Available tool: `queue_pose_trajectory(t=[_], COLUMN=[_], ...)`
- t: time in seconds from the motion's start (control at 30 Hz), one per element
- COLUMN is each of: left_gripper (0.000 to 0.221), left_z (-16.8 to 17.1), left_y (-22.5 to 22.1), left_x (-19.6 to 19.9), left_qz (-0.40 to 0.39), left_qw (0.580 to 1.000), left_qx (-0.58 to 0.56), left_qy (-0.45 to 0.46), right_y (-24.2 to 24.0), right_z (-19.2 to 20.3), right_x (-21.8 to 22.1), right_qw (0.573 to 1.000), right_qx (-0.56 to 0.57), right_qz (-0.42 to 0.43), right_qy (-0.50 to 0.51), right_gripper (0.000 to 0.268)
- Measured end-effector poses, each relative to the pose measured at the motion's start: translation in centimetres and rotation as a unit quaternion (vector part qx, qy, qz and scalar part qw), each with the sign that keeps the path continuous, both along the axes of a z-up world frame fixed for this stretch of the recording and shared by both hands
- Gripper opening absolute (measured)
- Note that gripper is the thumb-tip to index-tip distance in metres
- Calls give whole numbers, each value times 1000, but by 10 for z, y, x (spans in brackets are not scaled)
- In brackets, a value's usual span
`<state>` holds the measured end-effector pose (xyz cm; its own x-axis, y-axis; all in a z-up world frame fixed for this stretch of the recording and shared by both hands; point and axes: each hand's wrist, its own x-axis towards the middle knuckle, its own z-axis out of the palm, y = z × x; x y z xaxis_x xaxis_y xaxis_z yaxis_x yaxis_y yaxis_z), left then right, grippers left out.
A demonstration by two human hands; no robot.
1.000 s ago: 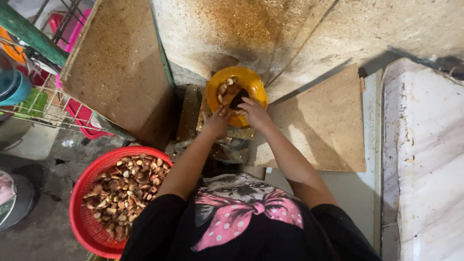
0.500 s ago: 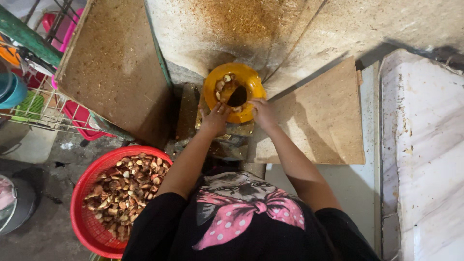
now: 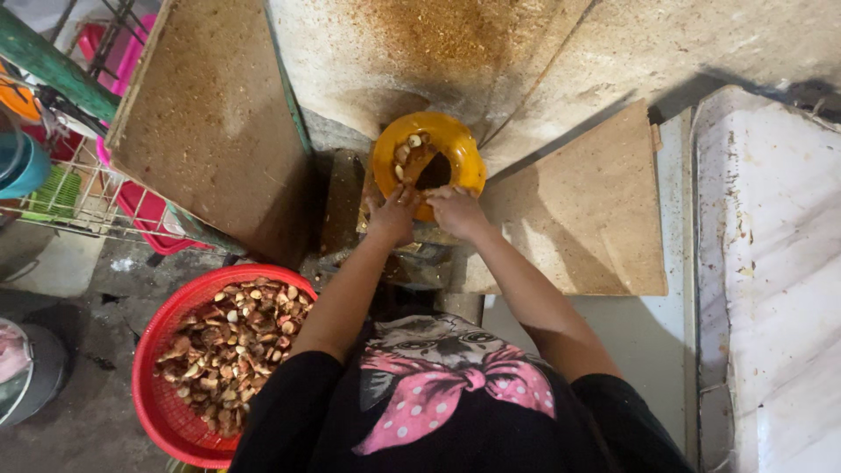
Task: The person repeatedly scoops a yellow paste from a metal container into a bucket using a red spatula. Then the person transfers brown root vegetable pieces from a red basket into a yellow bowl and pushes them into a grinding machine, collecting the processed output.
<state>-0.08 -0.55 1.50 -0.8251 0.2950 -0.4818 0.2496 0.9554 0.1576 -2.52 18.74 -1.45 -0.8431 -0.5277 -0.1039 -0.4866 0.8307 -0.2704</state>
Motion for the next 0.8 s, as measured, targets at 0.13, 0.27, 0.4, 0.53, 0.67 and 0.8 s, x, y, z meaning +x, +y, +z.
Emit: queue_pose_trajectory(t=[0.13,0.27,0.4,0.53,0.67,0.8], left_gripper=[92,88,88,85,81,74], left_z=[0,-7,-16,-19,-26,-31], left_y=[-1,-2,-2,-2,-1,0], left_x=[4,4,1,2,6,4], left_qz=[8,2,15,29,21,27], left_qw=[1000,999,999,997,997,997], left_qx=[15,13,27,50,40,45], left_qy=[12,46,34,59,62,65], right_y=[-11,-13,-16,-27,-51,-70], right_z=[8,7,-2,-1,3,0], right_x=[7,-5,-37,-81,-105,-97], right_qw=[999,997,992,977,972,985], right_qx=[38,51,-80,-199,-224,-155], right_qz=[-27,-57,-92,-68,-58,-26], right_qy=[9,11,13,40,34,69], right_gripper=[41,43,52,72,75,55])
